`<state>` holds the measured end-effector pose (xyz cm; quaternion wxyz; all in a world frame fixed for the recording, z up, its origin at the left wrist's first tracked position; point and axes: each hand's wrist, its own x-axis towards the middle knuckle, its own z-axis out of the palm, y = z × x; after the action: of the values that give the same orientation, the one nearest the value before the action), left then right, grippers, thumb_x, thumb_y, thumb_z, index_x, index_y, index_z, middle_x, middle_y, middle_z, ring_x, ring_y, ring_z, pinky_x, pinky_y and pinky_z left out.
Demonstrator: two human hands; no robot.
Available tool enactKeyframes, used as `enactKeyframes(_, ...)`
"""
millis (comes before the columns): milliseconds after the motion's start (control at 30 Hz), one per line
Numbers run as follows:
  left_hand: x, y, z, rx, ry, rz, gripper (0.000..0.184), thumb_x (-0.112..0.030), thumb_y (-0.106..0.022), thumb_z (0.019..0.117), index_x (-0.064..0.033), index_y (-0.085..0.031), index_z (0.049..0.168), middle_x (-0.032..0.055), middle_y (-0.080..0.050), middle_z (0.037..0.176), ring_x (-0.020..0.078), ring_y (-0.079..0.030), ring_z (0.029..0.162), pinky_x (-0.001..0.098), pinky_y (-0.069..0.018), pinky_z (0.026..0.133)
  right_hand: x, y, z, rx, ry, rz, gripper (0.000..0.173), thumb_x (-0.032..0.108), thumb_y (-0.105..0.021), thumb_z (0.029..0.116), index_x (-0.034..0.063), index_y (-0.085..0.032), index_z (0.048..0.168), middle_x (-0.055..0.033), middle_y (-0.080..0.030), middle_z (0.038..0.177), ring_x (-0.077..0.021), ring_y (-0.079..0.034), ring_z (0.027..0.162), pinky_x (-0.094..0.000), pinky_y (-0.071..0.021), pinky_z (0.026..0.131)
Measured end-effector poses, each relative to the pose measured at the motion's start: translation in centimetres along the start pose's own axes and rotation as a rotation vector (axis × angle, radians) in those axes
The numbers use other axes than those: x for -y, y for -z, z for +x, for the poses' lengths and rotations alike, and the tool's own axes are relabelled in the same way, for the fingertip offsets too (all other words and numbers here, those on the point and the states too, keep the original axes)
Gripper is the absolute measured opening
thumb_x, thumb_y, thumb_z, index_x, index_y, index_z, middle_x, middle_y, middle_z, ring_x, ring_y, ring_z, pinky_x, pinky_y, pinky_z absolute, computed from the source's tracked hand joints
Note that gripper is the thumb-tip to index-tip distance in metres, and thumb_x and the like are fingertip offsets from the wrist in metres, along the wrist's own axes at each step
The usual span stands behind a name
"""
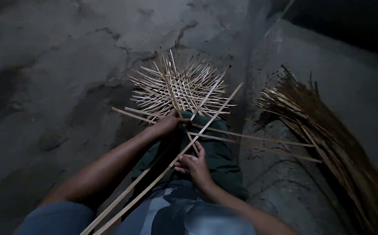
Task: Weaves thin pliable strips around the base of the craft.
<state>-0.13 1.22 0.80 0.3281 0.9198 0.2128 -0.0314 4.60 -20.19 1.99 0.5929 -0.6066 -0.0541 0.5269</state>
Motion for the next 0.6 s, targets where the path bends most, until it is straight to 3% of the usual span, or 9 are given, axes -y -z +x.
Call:
enactKeyframes(233,0.8,-0.1,0.2,0.057,-0.055,-0.001,0.056,-0.016,-0.073,0.0931,-0.0399,-0.060,0.141,0.0244,-0.048,0.138,0.0369,-0.057,0.119,0.0525,-0.0546,0.091,-0.4,-0.1,0.4,-0.010,0.039,-0.022,0.101,-0.011,-0.067,0.0911,0.0198,-0.003,0.163,-0.0206,-0.066,0.099,-0.0289,-0.074,0.074,-0.0418,-0.0658,0.065)
enactKeyframes(367,0.5,0.4,0.0,0.080,-0.044,-0.021,0.056,-0.019,-0.075,0.0919,-0.0378,-0.060,0.142,0.0222,-0.047,0.138,0.0332,-0.058,0.117,0.0494,-0.0553,0.091,-0.4,-0.3,0.7,-0.028,0.026,-0.037,0.098,-0.008,-0.063,0.0948,0.0241,-0.003,0.165,-0.0197,-0.064,0.103,-0.0259,-0.072,0.073,-0.0384,-0.0639,0.060)
enactKeyframes(467,0.6,0.2,0.1,0.072,-0.039,0.000,0.060,-0.012,-0.074,0.0908,-0.0395,-0.059,0.141,0.0219,-0.047,0.138,0.0344,-0.058,0.116,0.0512,-0.0556,0.089,-0.3,-0.6,1.1,-0.025,0.006,-0.082,0.096,-0.004,-0.061,0.0975,0.0281,-0.002,0.166,-0.0187,-0.062,0.107,-0.0233,-0.070,0.074,-0.0354,-0.0612,0.056)
enactKeyframes(600,0.8,-0.2,0.4,0.050,-0.039,0.012,0.057,-0.014,-0.075,0.0910,-0.0412,-0.061,0.139,0.0221,-0.048,0.138,0.0357,-0.059,0.116,0.0540,-0.0553,0.088,-0.4,-1.0,1.8,0.025,-0.030,-0.126,0.095,0.000,-0.059,0.1008,0.0317,0.003,0.166,-0.0172,-0.060,0.110,-0.0218,-0.070,0.078,-0.0358,-0.0623,0.060)
